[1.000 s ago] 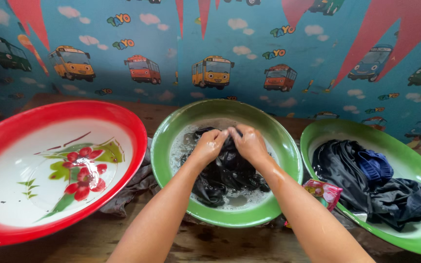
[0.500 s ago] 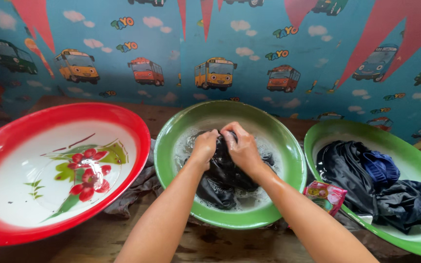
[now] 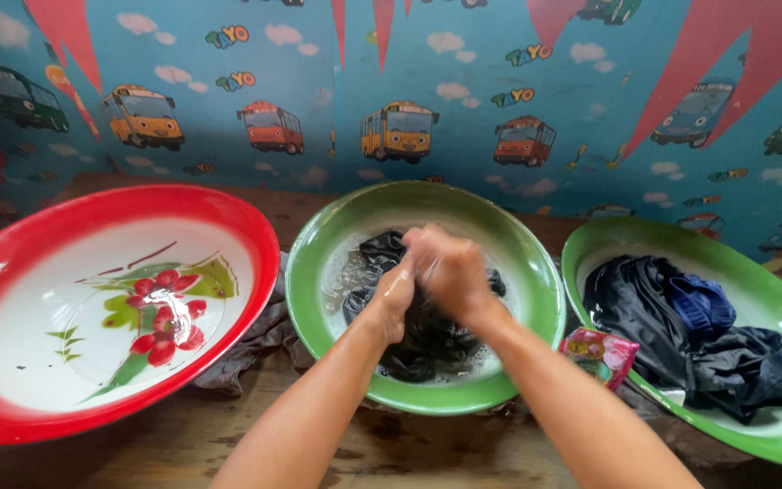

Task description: The person hand-washes dark garments in a green basin filled with soapy water, repeatedly scrubbing and wringing the fabric. They then rinse the garments in a red basin and transfer them to a second green basin.

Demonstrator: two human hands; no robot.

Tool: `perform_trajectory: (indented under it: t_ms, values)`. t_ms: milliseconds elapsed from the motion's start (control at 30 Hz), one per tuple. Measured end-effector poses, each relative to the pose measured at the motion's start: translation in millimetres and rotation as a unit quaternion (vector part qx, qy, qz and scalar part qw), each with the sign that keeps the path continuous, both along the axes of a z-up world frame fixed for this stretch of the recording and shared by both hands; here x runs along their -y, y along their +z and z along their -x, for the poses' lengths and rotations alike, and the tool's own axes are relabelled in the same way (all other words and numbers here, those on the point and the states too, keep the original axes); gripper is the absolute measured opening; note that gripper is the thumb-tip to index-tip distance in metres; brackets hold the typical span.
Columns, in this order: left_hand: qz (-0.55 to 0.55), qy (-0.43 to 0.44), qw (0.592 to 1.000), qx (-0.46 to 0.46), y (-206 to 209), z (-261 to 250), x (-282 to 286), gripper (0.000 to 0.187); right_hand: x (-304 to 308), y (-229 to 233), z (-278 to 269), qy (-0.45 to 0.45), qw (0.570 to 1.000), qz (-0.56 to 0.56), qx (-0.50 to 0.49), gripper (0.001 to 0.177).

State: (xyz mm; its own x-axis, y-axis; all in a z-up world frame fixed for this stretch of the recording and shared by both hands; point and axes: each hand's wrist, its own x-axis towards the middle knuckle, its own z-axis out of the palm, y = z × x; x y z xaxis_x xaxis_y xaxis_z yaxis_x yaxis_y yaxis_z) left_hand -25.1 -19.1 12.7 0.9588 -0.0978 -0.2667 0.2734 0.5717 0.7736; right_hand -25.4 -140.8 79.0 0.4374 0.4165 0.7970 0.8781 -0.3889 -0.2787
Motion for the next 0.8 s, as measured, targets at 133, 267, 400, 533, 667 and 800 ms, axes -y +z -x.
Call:
perform_trajectory:
  t_ms: [133, 267, 400, 533, 667, 800]
  values:
    - [-0.134, -0.076, 0.988, 0.009, 45.6, 28.1, -0.1, 0.063, 14.1, 6.4, -32.9, -0.106, 0.978, -0.061, -0.167, 0.034]
    - [-0.020, -0.017, 0.998, 0.057, 54.5, 30.0, -13.3, 0.063, 31.8, 3.8, -36.9, -0.111, 0.971, -0.137, -0.159, 0.032]
    - [0.084, 0.025, 0.994, 0.065, 50.4, 23.0, -18.7, 0.052, 54.0, -0.2, -19.5, -0.016, 0.897, -0.070, -0.436, 0.037]
    - [0.174, 0.017, 0.980, 0.095, 43.8, 18.4, -20.9, 0.046, 56.6, -2.7, 0.5, 0.061, 0.890, 0.056, -0.449, 0.028]
    - [0.098, 0.115, 0.979, 0.141, 25.1, 10.0, -22.4, 0.028, 56.8, 6.7, -8.8, 0.167, 0.834, -0.139, -0.508, 0.023]
    - [0.059, 0.108, 0.985, 0.118, -9.2, -17.2, -13.2, 0.030, 11.0, -0.3, 30.0, 0.007, 0.968, -0.052, -0.246, 0.022]
